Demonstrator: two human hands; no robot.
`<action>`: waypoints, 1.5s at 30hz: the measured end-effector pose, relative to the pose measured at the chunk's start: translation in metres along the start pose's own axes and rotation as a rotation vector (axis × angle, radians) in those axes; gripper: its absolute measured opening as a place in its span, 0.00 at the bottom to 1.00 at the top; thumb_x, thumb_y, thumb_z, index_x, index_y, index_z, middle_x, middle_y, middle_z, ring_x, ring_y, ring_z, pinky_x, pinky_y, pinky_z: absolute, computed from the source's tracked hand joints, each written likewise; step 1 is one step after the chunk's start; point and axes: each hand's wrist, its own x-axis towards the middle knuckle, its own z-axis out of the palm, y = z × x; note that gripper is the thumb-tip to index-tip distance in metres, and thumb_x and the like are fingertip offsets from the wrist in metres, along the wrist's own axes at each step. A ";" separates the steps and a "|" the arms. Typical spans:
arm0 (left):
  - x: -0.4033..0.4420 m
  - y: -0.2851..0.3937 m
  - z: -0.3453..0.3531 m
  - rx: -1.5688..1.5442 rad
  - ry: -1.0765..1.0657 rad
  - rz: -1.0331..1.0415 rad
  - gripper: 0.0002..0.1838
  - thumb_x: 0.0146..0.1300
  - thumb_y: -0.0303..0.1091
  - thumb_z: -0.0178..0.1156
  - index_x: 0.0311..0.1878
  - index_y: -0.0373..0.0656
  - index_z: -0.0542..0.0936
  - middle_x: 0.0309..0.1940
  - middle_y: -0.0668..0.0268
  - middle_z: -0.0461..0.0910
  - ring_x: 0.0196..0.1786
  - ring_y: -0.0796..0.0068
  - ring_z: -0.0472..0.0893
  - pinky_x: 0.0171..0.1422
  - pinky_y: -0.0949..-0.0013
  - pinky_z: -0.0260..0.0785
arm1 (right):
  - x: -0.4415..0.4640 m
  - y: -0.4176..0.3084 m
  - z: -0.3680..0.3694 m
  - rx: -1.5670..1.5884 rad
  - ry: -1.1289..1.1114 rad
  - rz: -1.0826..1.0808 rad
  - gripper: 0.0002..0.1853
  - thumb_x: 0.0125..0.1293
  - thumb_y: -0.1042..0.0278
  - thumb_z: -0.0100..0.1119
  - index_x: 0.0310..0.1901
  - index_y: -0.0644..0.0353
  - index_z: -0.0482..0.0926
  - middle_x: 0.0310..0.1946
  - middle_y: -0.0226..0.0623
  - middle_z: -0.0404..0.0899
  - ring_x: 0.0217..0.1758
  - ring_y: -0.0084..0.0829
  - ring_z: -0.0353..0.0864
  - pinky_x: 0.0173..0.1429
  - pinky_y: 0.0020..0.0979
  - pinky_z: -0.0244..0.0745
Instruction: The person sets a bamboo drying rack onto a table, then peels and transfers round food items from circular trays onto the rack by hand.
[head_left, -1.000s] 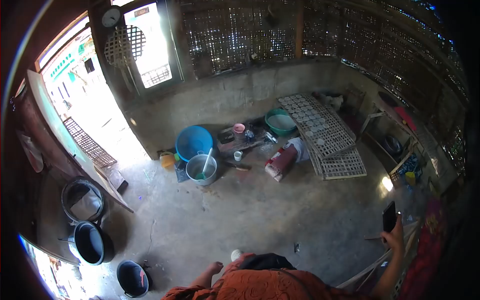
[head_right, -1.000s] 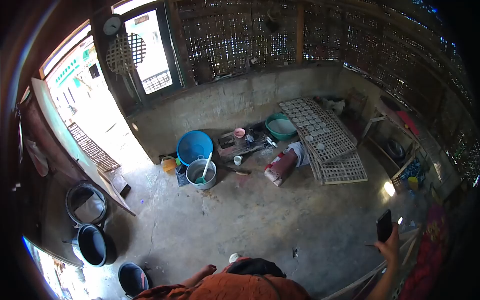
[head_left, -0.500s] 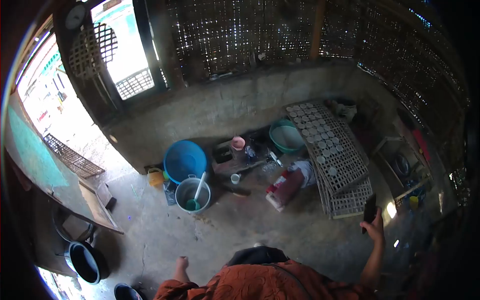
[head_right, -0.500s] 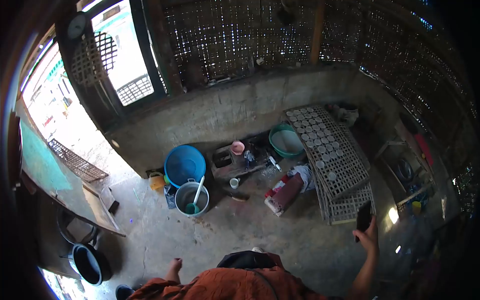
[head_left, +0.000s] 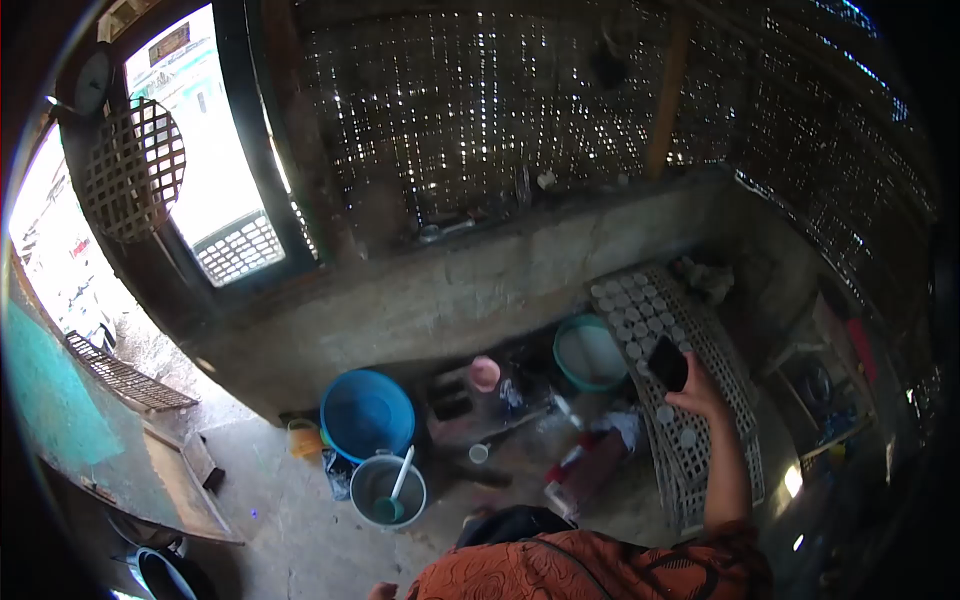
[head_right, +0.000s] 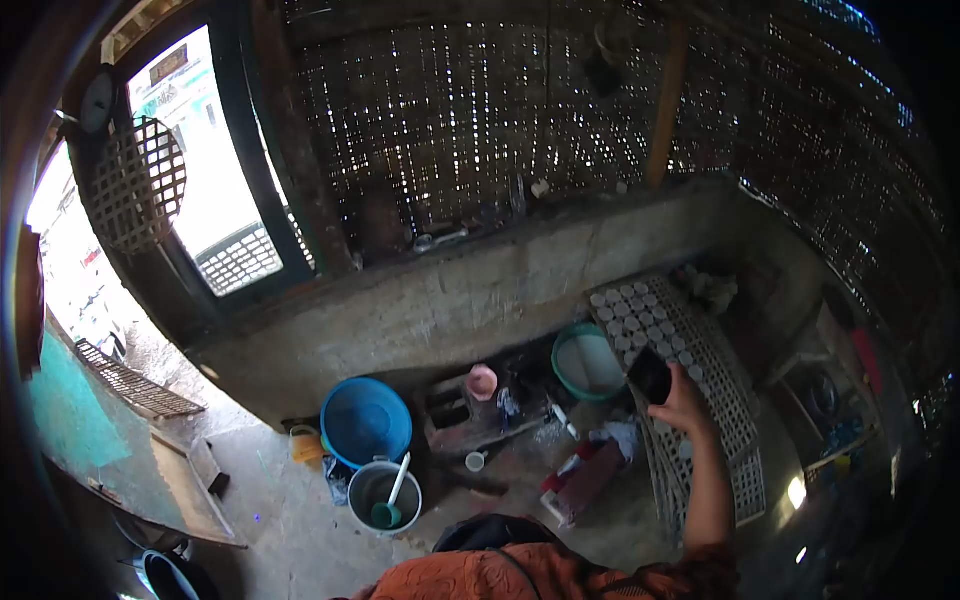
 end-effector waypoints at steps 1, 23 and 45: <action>0.009 0.009 -0.019 -0.048 0.032 -0.075 0.18 0.60 0.43 0.56 0.48 0.43 0.80 0.37 0.57 0.83 0.42 0.62 0.82 0.49 0.64 0.73 | 0.030 -0.005 0.007 -0.030 0.004 -0.060 0.46 0.38 0.63 0.70 0.61 0.62 0.58 0.57 0.54 0.67 0.60 0.52 0.69 0.61 0.42 0.67; 0.035 0.401 -0.044 -0.393 0.180 -0.346 0.16 0.62 0.43 0.55 0.48 0.45 0.80 0.30 0.60 0.73 0.33 0.64 0.69 0.36 0.62 0.62 | 0.817 0.052 0.256 -0.249 -0.211 -0.148 0.40 0.35 0.63 0.70 0.55 0.57 0.65 0.48 0.48 0.73 0.55 0.52 0.72 0.57 0.46 0.72; -0.090 0.501 0.217 -1.095 0.644 -1.013 0.16 0.59 0.42 0.54 0.46 0.45 0.82 0.42 0.56 0.82 0.46 0.59 0.81 0.51 0.59 0.72 | 0.771 -0.009 0.441 -0.029 0.234 -0.815 0.18 0.54 0.62 0.61 0.46 0.61 0.79 0.43 0.46 0.79 0.45 0.42 0.78 0.49 0.41 0.73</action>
